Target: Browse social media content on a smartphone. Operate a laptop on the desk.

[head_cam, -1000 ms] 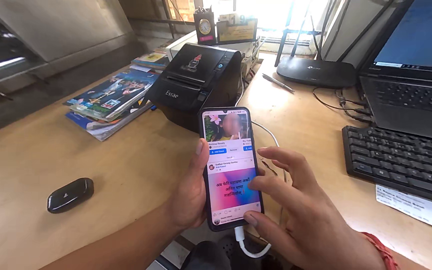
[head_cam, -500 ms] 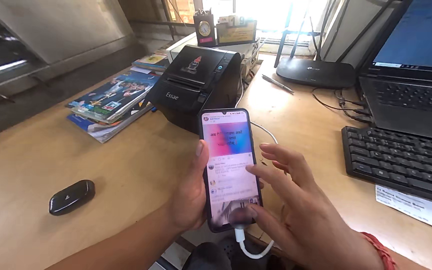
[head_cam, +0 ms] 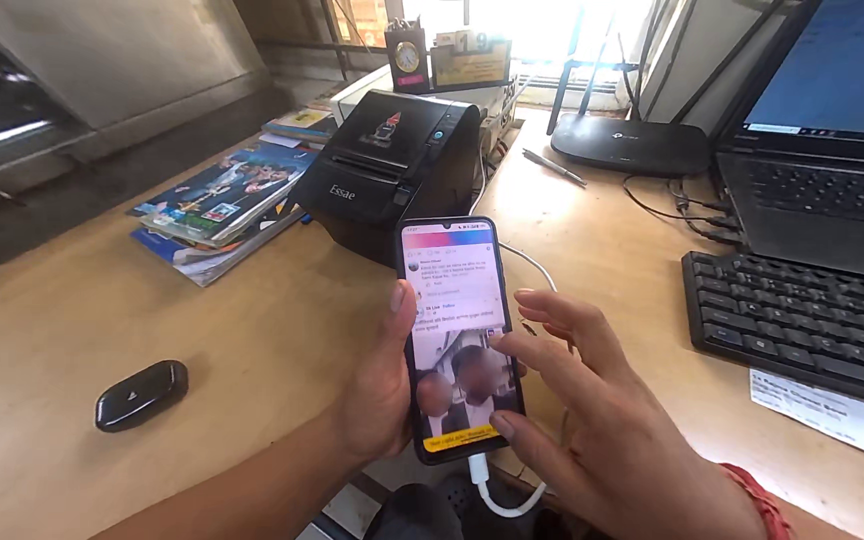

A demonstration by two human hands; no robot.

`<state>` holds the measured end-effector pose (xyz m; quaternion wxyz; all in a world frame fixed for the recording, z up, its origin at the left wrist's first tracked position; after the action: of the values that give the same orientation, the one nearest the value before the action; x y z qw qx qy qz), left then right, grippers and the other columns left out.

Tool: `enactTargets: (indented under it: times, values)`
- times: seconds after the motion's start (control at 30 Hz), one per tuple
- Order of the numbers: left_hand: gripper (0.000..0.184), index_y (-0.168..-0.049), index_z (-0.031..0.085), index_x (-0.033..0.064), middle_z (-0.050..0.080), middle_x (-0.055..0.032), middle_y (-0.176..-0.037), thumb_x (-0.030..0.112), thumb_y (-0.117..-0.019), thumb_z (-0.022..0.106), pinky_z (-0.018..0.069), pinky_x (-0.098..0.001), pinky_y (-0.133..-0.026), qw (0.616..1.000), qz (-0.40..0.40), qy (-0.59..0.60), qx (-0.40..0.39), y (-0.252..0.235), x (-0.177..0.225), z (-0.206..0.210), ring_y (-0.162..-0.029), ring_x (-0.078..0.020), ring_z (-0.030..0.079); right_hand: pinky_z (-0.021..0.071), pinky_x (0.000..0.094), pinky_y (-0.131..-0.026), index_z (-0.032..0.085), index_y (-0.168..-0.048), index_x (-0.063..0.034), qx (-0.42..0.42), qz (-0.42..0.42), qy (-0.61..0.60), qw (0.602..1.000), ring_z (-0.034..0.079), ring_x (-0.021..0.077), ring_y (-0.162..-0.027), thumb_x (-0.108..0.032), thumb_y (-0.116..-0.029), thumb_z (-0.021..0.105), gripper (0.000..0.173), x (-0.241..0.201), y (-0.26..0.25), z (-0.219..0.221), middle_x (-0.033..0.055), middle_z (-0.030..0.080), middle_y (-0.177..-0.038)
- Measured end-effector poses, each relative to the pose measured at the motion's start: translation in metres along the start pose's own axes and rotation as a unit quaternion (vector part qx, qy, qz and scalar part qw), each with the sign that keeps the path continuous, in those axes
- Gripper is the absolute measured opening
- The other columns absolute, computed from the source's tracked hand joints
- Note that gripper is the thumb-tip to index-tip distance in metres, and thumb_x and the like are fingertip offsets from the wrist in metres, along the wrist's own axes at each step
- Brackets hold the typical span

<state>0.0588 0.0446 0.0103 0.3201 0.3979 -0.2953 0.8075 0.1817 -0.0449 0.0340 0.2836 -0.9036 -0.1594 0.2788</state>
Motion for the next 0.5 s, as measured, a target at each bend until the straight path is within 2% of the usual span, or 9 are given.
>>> enactTargets:
  times: [0.13,0.5]
  values:
    - [0.062,-0.138,0.058,0.0216,0.07,-0.0051,-0.117,0.067,-0.0994,0.041,0.0606,-0.0354,-0.088,1.0,0.001,-0.006,0.006,0.0008,-0.0002,-0.0007,-0.106,-0.0147,0.07,0.0515,0.0324,-0.1,0.064,-0.135,-0.0199,0.001,0.0,-0.001,1.0,0.05,0.0184,-0.133,-0.043,-0.0975,0.06,0.044,-0.0003,0.0001,-0.0007,0.0093,0.044,-0.152]
    - [0.062,-0.138,0.058,0.0211,0.07,-0.0054,-0.118,0.067,-0.0995,0.04,0.0601,-0.0355,-0.089,1.0,0.003,-0.014,0.006,0.0005,0.0006,-0.0015,-0.107,-0.0147,0.07,0.0526,0.0316,-0.1,0.064,-0.133,-0.0211,0.009,-0.003,-0.009,1.0,0.05,0.0172,-0.134,-0.043,-0.0966,0.062,0.043,-0.0015,0.0001,-0.0012,0.0082,0.045,-0.151]
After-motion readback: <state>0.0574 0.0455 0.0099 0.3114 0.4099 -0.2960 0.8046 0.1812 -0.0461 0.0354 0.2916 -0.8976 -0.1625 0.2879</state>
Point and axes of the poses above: each hand's wrist, its own y-axis away from the middle knuckle, its own z-axis out of the palm, x = y × z, the point moved 8 cm from there along -y, towards the middle knuckle
